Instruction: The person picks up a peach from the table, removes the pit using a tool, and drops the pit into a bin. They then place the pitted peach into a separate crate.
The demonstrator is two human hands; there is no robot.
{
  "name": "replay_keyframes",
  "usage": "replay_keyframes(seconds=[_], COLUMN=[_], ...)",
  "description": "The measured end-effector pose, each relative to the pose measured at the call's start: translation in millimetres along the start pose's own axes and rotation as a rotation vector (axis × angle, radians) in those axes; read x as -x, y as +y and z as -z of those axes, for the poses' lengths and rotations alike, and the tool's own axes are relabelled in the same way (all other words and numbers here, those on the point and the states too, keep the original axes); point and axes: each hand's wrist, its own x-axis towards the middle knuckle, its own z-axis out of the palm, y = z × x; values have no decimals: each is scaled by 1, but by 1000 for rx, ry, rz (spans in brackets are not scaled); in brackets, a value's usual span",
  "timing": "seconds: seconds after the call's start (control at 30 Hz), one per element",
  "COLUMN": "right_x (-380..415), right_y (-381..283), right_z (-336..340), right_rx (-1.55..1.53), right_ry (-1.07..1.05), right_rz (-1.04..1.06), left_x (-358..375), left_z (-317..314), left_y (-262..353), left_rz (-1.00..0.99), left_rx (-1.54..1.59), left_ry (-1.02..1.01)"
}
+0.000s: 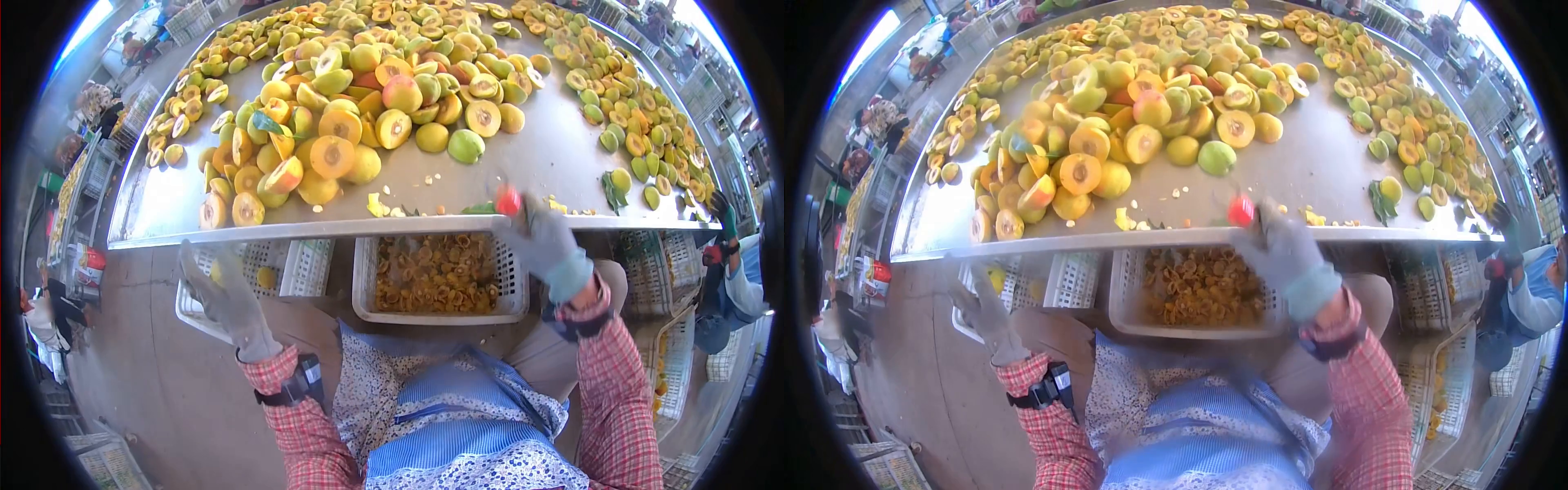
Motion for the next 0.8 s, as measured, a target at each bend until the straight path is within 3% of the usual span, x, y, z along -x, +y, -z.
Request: replay_keyframes(seconds=[0.03,0.1,0.17,0.23,0.3,0.4,0.47,0.53,0.6,0.67,0.7,0.73,0.8], right_x=[-24,-77,-112,-130,-146,-143,-118,-69,-23,28,39,47,57], right_y=[1,14,11,-1,-1,3,-17,-41,-42,-50,-48,-46,-49], right_z=[1,-9,-20,-30,-32,-30,-18,-4,7,-14,-25,-39,-65], right_rx=[70,199,258,540,516,455,-97,-595,-1013,-1092,-1308,-1527,-1650], right_ry=[68,154,175,32,7,50,-115,-172,-353,-250,-369,-491,-465], right_rz=[35,128,198,129,90,84,-227,-206,-265,-266,-279,-288,-330], left_x=[5,23,54,70,87,100,106,113,114,129,137,135,147], left_z=[1,-3,-24,-34,-37,-31,-29,-24,-21,-24,-24,-31,-29], left_y=[13,18,21,44,50,64,66,71,81,75,73,83,76], left_rz=[146,163,220,-117,-267,-147,-42,70,159,202,248,236,514], left_rx=[185,406,953,862,792,774,852,931,1228,1235,1238,1472,1458], left_ry=[-66,-360,-601,-723,-827,-982,-1051,-1126,-1025,-1082,-1134,-1040,-1084])
